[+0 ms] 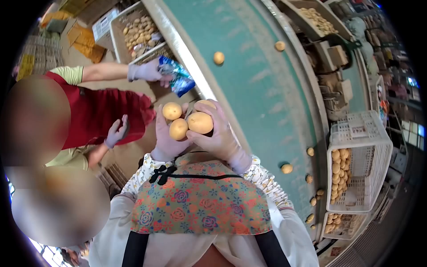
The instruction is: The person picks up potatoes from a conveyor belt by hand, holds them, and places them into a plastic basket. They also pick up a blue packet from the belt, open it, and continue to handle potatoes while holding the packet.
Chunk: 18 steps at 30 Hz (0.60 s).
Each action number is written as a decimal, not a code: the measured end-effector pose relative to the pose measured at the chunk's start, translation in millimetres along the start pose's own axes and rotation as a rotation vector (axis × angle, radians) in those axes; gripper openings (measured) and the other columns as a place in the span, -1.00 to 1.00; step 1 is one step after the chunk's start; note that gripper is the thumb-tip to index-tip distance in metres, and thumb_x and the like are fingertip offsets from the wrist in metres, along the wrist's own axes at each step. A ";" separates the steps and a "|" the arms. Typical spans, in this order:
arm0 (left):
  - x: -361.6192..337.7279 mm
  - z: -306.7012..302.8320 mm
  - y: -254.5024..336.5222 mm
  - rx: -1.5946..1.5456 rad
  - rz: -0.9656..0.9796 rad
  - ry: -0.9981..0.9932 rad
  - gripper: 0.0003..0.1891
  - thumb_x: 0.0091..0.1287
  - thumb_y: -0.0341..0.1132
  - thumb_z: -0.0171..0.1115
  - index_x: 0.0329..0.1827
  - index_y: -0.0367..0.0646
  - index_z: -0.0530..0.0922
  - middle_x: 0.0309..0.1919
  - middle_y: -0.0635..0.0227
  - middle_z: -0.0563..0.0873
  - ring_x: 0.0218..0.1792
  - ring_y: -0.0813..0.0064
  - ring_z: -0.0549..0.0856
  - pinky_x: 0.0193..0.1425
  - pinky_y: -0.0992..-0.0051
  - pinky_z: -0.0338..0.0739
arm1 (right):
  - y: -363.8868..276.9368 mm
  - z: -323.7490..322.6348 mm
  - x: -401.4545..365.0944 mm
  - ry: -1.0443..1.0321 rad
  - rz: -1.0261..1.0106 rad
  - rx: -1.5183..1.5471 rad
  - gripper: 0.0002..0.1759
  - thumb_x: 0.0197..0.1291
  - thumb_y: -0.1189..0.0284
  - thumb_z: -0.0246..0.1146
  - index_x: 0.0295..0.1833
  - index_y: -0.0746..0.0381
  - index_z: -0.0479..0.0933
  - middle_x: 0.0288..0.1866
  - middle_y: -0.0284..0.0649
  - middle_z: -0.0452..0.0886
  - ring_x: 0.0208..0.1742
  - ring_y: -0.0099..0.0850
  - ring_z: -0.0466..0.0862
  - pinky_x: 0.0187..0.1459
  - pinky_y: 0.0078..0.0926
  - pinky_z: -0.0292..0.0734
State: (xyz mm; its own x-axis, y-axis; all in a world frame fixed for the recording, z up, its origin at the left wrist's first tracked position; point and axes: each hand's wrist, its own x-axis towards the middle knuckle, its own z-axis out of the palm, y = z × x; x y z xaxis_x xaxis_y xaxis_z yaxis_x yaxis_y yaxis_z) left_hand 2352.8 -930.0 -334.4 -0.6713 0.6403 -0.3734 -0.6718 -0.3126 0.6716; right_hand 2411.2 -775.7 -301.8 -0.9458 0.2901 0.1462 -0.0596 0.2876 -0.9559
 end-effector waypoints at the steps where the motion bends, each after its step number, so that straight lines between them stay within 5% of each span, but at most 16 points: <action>1: -2.3 -10.1 6.6 -0.300 -0.104 -0.027 -0.28 0.45 0.34 -0.08 0.25 -0.18 0.44 0.30 0.16 0.51 0.29 0.17 0.55 0.47 0.05 0.35 | -5.8 6.7 5.8 -0.063 -0.012 -0.110 -0.22 -0.10 0.29 0.56 0.28 0.23 0.45 0.19 -0.02 0.52 0.23 -0.09 0.53 0.27 -0.14 0.43; 3: 3.9 -25.9 20.8 -0.910 -0.282 -0.102 -0.26 0.46 0.37 -0.16 0.21 -0.19 0.48 0.30 0.15 0.50 0.30 0.17 0.54 0.49 0.08 0.34 | -8.3 15.3 21.6 -0.187 -0.061 -0.344 -0.17 -0.11 0.32 0.55 0.34 0.24 0.40 0.29 0.00 0.48 0.33 -0.03 0.48 0.31 -0.08 0.41; 4: 6.3 -39.5 16.3 -0.973 -0.252 -0.264 -0.18 0.46 0.39 -0.24 0.36 -0.22 0.40 0.41 0.08 0.40 0.38 0.13 0.47 0.52 0.06 0.27 | -12.7 20.9 27.7 -0.219 0.039 -0.452 -0.19 -0.11 0.30 0.53 0.31 0.26 0.41 0.33 0.06 0.46 0.36 0.05 0.45 0.32 -0.06 0.41; 8: 13.9 -53.9 36.6 -0.773 -0.351 0.110 -0.05 0.43 0.43 -0.43 0.59 -0.21 0.19 0.54 0.03 0.25 0.53 0.05 0.26 0.60 0.05 0.11 | 13.6 47.4 40.1 -0.188 -0.010 -0.308 -0.23 -0.06 0.20 0.51 0.30 0.25 0.47 0.24 0.06 0.52 0.35 0.09 0.46 0.32 -0.06 0.40; 11: 19.9 -57.7 43.7 -0.793 -0.357 0.040 -0.02 0.40 0.46 -0.41 0.61 -0.19 0.12 0.56 0.07 0.22 0.56 0.07 0.22 0.62 0.11 0.04 | 17.9 43.1 48.2 -0.295 0.015 -0.262 -0.26 0.04 0.25 0.47 0.32 0.29 0.43 0.25 0.07 0.52 0.35 0.06 0.47 0.34 -0.09 0.39; 12: 20.2 -65.3 40.2 -1.084 -0.340 -0.093 0.00 0.36 0.48 -0.31 0.63 -0.16 0.08 0.56 0.09 0.21 0.57 0.13 0.19 0.62 0.04 -0.02 | 17.9 40.8 53.2 -0.327 0.071 -0.196 -0.27 0.07 0.26 0.45 0.34 0.30 0.41 0.25 0.07 0.51 0.34 0.05 0.48 0.35 -0.11 0.39; 14: 21.8 -64.5 48.4 -1.073 -0.373 -0.232 0.05 0.33 0.51 -0.30 0.59 -0.25 0.11 0.52 -0.01 0.26 0.51 -0.04 0.27 0.55 -0.06 0.12 | 17.7 31.4 63.1 -0.390 0.321 0.092 -0.28 0.13 0.29 0.42 0.37 0.34 0.37 0.23 0.07 0.52 0.31 0.00 0.51 0.35 -0.15 0.39; 15: 20.7 -60.3 59.2 -1.068 -0.388 -0.296 0.07 0.32 0.53 -0.30 0.58 -0.30 0.12 0.50 -0.07 0.28 0.48 -0.12 0.31 0.51 -0.10 0.20 | -9.3 27.1 76.7 -0.187 0.603 0.518 -0.26 0.18 0.28 0.40 0.39 0.38 0.33 0.22 0.08 0.51 0.27 -0.05 0.53 0.33 -0.20 0.40; 17: 18.3 -62.8 66.1 -0.956 -0.366 -0.341 0.11 0.30 0.55 -0.29 0.56 -0.36 0.12 0.47 -0.13 0.32 0.45 -0.21 0.35 0.46 -0.18 0.27 | 15.3 26.2 85.2 0.086 0.515 0.099 -0.22 0.19 0.22 0.41 0.41 0.40 0.31 0.24 0.07 0.51 0.27 -0.17 0.54 0.31 -0.26 0.41; 18: 18.3 -67.1 66.3 -0.850 -0.332 -0.325 0.12 0.30 0.55 -0.30 0.56 -0.37 0.12 0.46 -0.13 0.33 0.44 -0.21 0.36 0.44 -0.22 0.28 | 30.7 32.8 91.4 0.056 0.450 -0.029 -0.21 0.18 0.22 0.42 0.40 0.41 0.31 0.24 0.07 0.51 0.26 -0.21 0.54 0.29 -0.29 0.42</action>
State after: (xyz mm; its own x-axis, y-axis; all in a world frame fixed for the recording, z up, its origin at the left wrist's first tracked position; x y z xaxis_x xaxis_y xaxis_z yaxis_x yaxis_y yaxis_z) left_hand 2274.9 -986.2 -339.6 -0.3732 0.9101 -0.1801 -0.8993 -0.4026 -0.1711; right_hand 2312.4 -770.3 -326.2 -0.8566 0.4412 -0.2676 0.3632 0.1470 -0.9201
